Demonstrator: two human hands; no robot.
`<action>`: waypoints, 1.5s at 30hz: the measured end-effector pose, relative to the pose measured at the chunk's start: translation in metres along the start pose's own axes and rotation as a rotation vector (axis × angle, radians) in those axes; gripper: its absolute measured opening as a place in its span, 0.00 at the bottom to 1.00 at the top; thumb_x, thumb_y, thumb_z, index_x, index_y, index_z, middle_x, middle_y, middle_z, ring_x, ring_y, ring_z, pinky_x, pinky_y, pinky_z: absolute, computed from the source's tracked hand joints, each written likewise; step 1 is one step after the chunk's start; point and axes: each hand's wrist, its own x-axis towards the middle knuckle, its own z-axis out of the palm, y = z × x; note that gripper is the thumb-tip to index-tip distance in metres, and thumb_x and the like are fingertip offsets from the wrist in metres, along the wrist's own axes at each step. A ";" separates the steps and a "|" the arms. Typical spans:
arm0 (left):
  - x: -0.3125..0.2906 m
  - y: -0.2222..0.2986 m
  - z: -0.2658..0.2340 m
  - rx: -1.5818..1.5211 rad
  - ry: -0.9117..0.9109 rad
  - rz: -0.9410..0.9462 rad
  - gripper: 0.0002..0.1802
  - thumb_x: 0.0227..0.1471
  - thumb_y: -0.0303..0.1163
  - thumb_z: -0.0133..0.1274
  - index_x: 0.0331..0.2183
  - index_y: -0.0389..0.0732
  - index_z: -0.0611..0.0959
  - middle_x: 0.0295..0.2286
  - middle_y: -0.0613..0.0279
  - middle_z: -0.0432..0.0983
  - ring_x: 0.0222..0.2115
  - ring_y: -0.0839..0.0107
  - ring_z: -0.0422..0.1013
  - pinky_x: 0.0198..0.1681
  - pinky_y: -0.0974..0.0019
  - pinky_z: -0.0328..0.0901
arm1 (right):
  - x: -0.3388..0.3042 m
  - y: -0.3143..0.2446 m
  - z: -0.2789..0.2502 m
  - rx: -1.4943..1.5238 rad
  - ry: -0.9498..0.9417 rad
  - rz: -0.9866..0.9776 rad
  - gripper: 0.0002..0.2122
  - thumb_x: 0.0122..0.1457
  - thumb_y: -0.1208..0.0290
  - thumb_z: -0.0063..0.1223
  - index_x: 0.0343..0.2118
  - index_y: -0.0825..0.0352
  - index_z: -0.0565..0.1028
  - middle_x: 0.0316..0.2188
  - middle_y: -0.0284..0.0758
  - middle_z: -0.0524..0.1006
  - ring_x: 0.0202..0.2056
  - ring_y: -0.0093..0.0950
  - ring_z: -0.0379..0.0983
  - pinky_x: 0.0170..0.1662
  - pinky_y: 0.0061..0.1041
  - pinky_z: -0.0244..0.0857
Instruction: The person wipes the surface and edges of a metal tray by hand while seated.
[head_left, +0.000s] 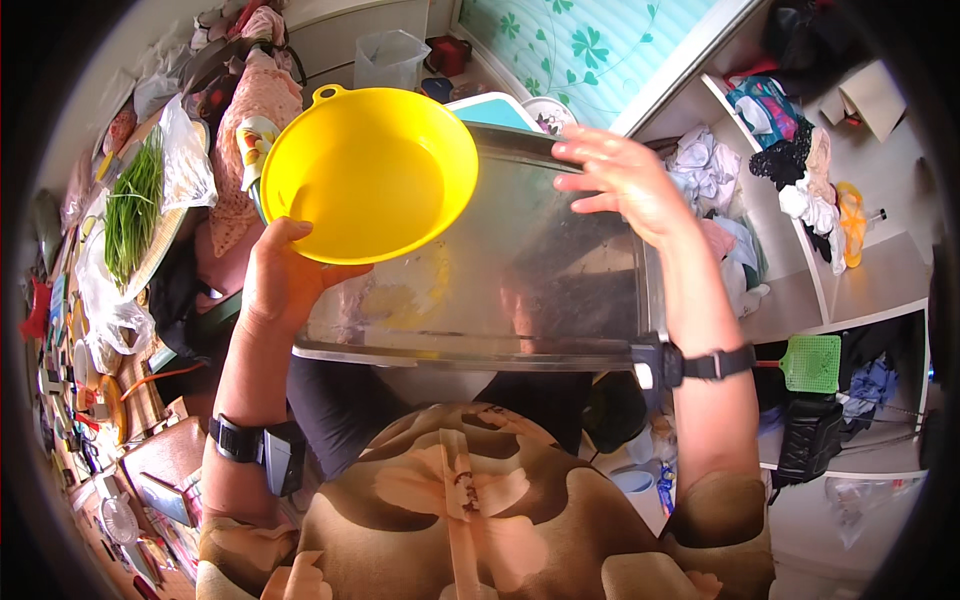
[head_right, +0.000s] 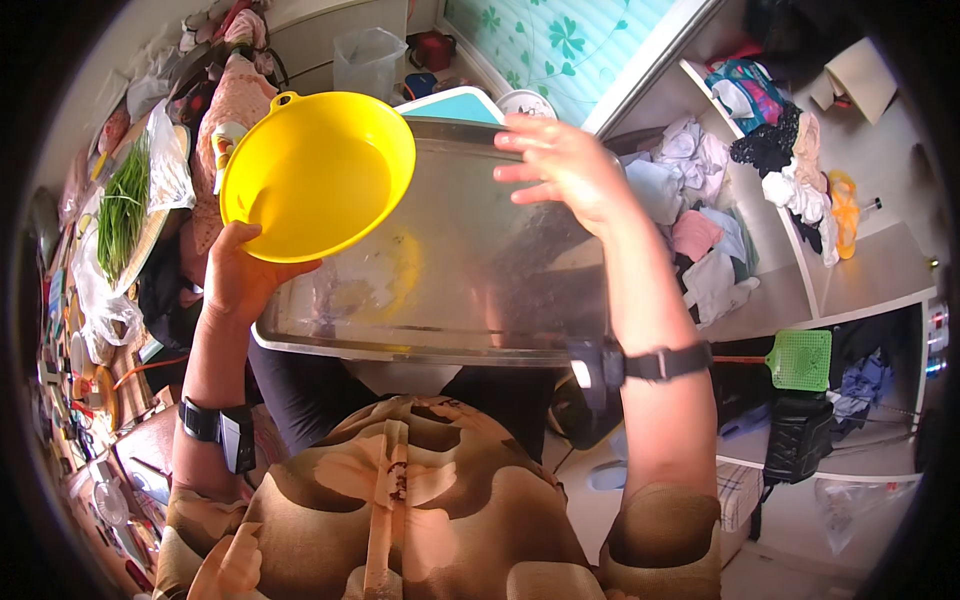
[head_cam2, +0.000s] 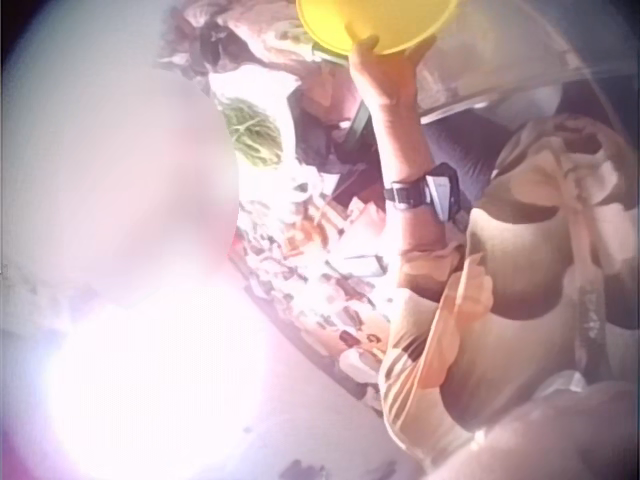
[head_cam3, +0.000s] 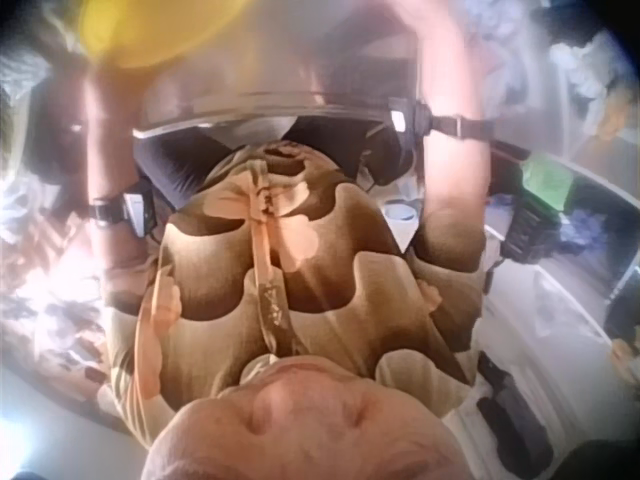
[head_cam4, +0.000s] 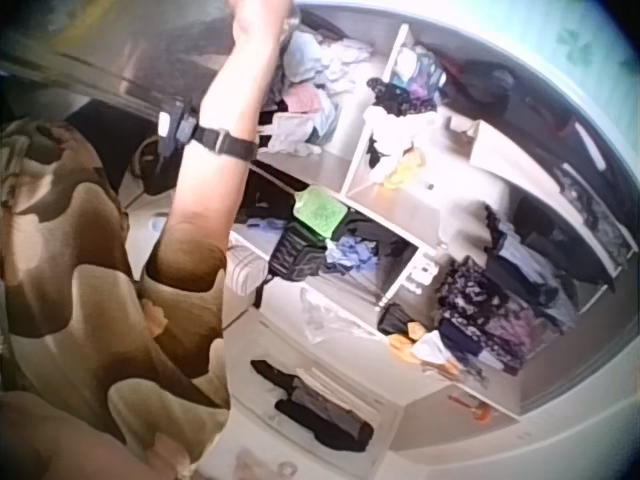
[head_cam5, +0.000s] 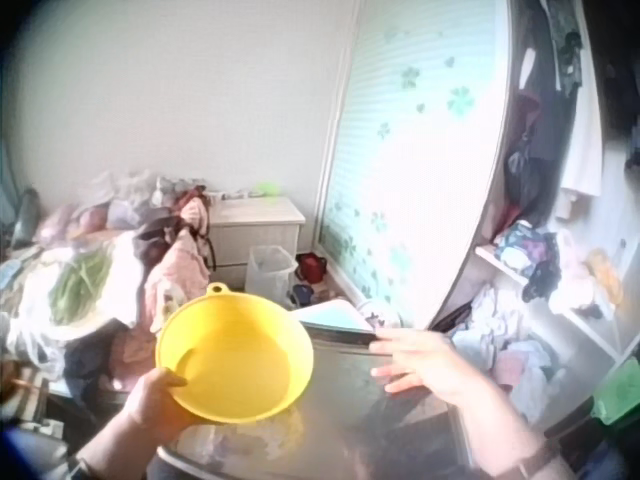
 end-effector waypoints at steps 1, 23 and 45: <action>-0.002 0.001 0.001 -0.002 0.014 0.016 0.33 0.47 0.37 0.44 0.56 0.39 0.62 0.51 0.49 0.66 0.50 0.49 0.66 0.48 0.41 0.64 | 0.011 0.012 0.007 -0.116 -0.010 0.063 0.24 0.60 0.70 0.48 0.59 0.68 0.61 0.54 0.40 0.70 0.45 0.32 0.74 0.38 0.28 0.73; -0.012 -0.009 -0.008 -0.122 0.046 0.040 0.34 0.47 0.37 0.45 0.57 0.39 0.62 0.52 0.48 0.65 0.50 0.46 0.65 0.49 0.38 0.61 | -0.046 0.062 -0.064 -0.002 0.412 0.088 0.17 0.60 0.73 0.48 0.53 0.68 0.69 0.46 0.40 0.75 0.46 0.32 0.73 0.43 0.30 0.69; -0.011 -0.022 0.006 -0.164 -0.185 -0.101 0.28 0.50 0.34 0.46 0.54 0.39 0.67 0.49 0.55 0.69 0.50 0.57 0.66 0.49 0.43 0.63 | 0.039 0.005 0.118 -0.979 0.034 -0.494 0.09 0.56 0.65 0.52 0.28 0.67 0.76 0.21 0.43 0.74 0.25 0.36 0.72 0.31 0.33 0.65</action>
